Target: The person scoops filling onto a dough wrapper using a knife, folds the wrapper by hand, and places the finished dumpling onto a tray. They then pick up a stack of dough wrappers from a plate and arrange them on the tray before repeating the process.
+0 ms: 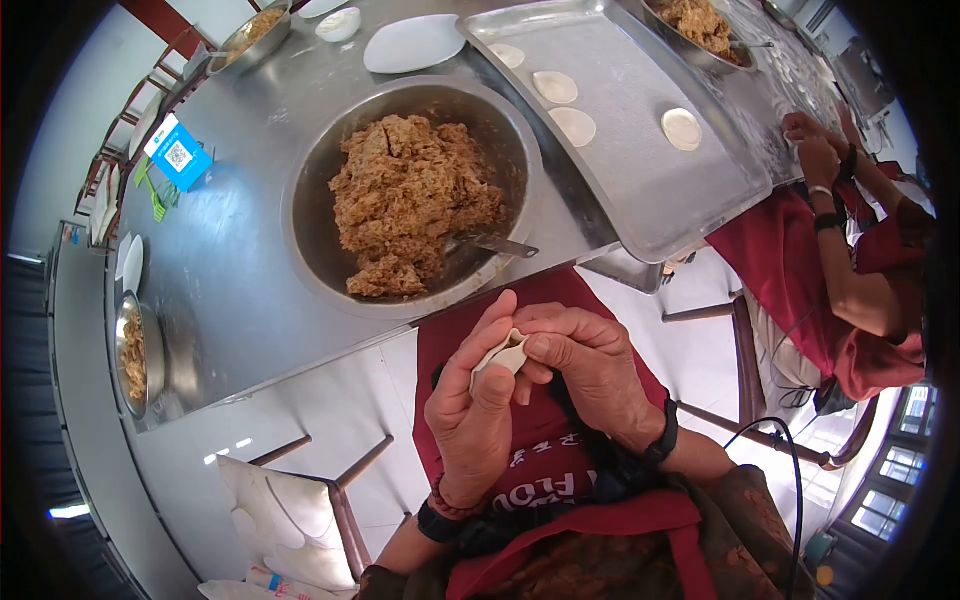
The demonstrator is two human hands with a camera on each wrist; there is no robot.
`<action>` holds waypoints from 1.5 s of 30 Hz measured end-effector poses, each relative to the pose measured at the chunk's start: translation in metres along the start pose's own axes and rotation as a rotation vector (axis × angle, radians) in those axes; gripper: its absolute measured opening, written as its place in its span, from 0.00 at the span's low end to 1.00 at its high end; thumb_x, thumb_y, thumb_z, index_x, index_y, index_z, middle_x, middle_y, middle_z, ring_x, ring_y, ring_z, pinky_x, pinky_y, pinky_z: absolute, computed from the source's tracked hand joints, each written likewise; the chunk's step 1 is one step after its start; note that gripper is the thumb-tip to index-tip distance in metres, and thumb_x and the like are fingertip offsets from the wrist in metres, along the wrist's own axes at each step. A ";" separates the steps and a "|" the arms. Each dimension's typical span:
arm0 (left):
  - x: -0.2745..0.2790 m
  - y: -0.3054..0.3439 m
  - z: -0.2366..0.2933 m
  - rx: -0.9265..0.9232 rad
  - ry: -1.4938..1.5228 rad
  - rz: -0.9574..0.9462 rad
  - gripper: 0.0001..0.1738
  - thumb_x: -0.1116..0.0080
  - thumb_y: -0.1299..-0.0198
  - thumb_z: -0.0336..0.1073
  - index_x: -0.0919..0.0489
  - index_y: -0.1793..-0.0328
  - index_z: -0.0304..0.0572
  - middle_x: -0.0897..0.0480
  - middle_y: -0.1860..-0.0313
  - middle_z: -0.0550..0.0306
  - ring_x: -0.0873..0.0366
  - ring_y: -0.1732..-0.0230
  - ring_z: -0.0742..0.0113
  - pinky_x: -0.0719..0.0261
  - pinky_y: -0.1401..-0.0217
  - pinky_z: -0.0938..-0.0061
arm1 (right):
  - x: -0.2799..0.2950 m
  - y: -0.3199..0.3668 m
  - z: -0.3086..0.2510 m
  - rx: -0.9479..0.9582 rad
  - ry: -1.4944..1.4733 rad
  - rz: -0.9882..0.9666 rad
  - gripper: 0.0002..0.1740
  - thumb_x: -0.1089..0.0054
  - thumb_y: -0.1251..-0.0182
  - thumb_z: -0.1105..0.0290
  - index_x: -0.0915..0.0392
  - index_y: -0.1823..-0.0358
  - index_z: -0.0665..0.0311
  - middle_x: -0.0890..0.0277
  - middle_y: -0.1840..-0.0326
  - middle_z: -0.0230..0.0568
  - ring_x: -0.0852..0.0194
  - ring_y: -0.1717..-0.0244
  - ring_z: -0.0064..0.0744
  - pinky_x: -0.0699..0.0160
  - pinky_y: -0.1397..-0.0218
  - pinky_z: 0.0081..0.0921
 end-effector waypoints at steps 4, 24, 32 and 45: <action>0.002 0.001 -0.002 -0.008 -0.029 0.032 0.26 0.43 0.28 0.42 0.27 0.31 0.33 0.33 0.25 0.36 0.23 0.42 0.64 0.22 0.45 0.73 | 0.000 -0.001 -0.003 -0.017 -0.024 0.017 0.13 0.41 0.28 0.77 0.21 0.45 0.71 0.20 0.51 0.44 0.24 0.63 0.22 0.14 0.60 0.24; -0.006 -0.003 -0.003 0.136 -0.164 -0.105 0.33 0.46 0.26 0.37 0.43 0.21 0.32 0.19 0.44 0.49 0.20 0.57 0.71 0.22 0.56 0.80 | 0.005 -0.001 -0.005 -0.104 0.191 -0.090 0.07 0.39 0.30 0.78 0.19 0.53 0.69 0.32 0.31 0.46 0.19 0.64 0.25 0.17 0.61 0.21; -0.003 -0.001 -0.007 0.139 -0.179 -0.116 0.33 0.48 0.25 0.36 0.43 0.20 0.34 0.19 0.49 0.54 0.21 0.58 0.72 0.23 0.56 0.80 | 0.005 0.000 -0.004 -0.026 0.164 -0.115 0.07 0.41 0.29 0.79 0.19 0.52 0.68 0.30 0.34 0.43 0.20 0.65 0.24 0.19 0.63 0.20; -0.008 0.002 -0.005 0.329 -0.265 -0.311 0.30 0.53 0.23 0.40 0.42 0.20 0.33 0.22 0.43 0.50 0.21 0.55 0.70 0.23 0.53 0.79 | 0.006 0.000 0.000 -0.099 0.269 -0.216 0.11 0.37 0.34 0.82 0.19 0.52 0.66 0.30 0.34 0.47 0.21 0.61 0.24 0.19 0.63 0.19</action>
Point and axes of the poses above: each hand's wrist, its own y-axis away from the middle knuckle, its own x-axis out of the back of the hand, z = x × y, the point moved 8 cm from there along -y, towards the middle knuckle
